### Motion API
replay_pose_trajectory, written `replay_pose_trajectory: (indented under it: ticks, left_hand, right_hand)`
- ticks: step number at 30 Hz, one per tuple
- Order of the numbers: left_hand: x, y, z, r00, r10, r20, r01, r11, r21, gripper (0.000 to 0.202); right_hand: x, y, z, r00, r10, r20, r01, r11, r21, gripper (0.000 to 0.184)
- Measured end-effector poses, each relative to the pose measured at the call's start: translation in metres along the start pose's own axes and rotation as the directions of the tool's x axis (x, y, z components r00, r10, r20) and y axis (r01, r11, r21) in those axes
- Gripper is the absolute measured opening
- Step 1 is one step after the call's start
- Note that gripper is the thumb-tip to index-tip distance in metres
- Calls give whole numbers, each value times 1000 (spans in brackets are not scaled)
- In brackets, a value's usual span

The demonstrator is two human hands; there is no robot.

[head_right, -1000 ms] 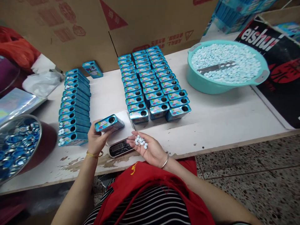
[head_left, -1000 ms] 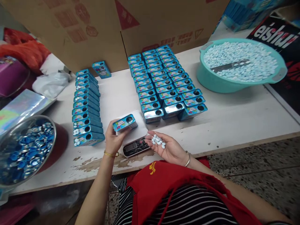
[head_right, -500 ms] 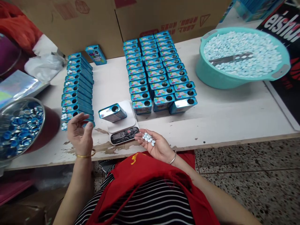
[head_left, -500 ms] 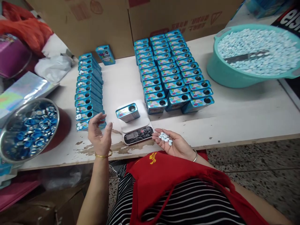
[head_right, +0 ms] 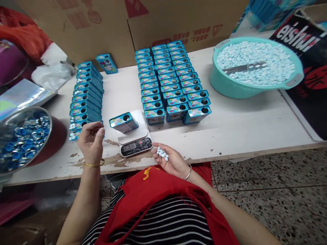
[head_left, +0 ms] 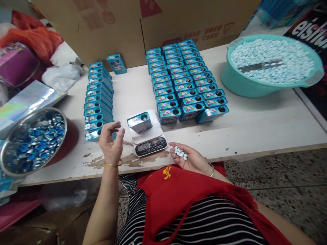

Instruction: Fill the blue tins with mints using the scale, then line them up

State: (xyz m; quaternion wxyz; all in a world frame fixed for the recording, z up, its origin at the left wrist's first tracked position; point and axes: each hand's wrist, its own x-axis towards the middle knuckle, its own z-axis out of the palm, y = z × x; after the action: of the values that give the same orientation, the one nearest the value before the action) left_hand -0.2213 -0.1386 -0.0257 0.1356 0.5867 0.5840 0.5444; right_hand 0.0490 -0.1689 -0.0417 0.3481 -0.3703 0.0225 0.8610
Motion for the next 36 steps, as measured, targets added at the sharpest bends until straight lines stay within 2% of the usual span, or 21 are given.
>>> replay_pose_trajectory:
  ticks: [5,9,12,14,15,17,19,22,25,28,30,32,33,34,36]
  left_hand:
    - [4,1,3,998,19,54,-21,999,30,24]
    - [15,2,8,975,91,205,-123,981,151,42]
    - [28,8,12,906,166,389,-271,933,235,58]
    - [35,16,15,846,203,492,-376,883,282,50]
    - [37,21,18,826,220,519,-419,856,303,39]
    - [40,32,27,788,276,550,-488,825,285,32]
    - [38,44,45,746,345,570,-523,833,181,32]
    - [31,62,90,679,420,602,-560,826,57,33]
    - [18,71,139,645,429,633,-610,788,87,32]
    - [9,70,167,664,401,631,-643,737,209,33]
    - [13,63,171,661,414,626,-663,713,228,38]
    - [34,51,165,660,450,601,-676,705,215,45]
    - [53,44,160,683,455,572,-666,710,230,47]
    - [78,35,154,723,444,530,-640,718,273,48]
    - [136,16,138,845,328,421,-507,743,438,43]
  right_hand:
    - [1,2,3,1000,15,-11,-15,1000,-1,20]
    - [5,2,2,1000,17,1,-17,1000,-6,21]
    - [8,3,3,1000,20,13,-20,1000,8,19]
    - [10,3,3,999,38,30,-39,999,17,17]
    - [12,2,4,998,52,44,-52,999,15,16]
    - [17,0,4,996,62,68,-62,998,-3,17]
    - [21,-3,3,995,58,79,-57,998,-16,16]
    - [22,-7,-1,997,51,64,-50,999,-14,16]
    - [17,-8,-4,999,49,15,-49,999,7,20]
    - [11,-6,-8,998,47,-33,-44,997,66,17]
    - [11,-4,-12,998,25,-62,-19,995,99,12]
    - [13,-3,-16,998,17,-67,-11,996,88,13]
    - [15,-3,-19,998,19,-66,-15,997,72,15]
    - [17,-2,-21,998,29,-64,-26,999,47,18]
    - [22,-1,-27,997,43,-68,-44,999,-23,21]
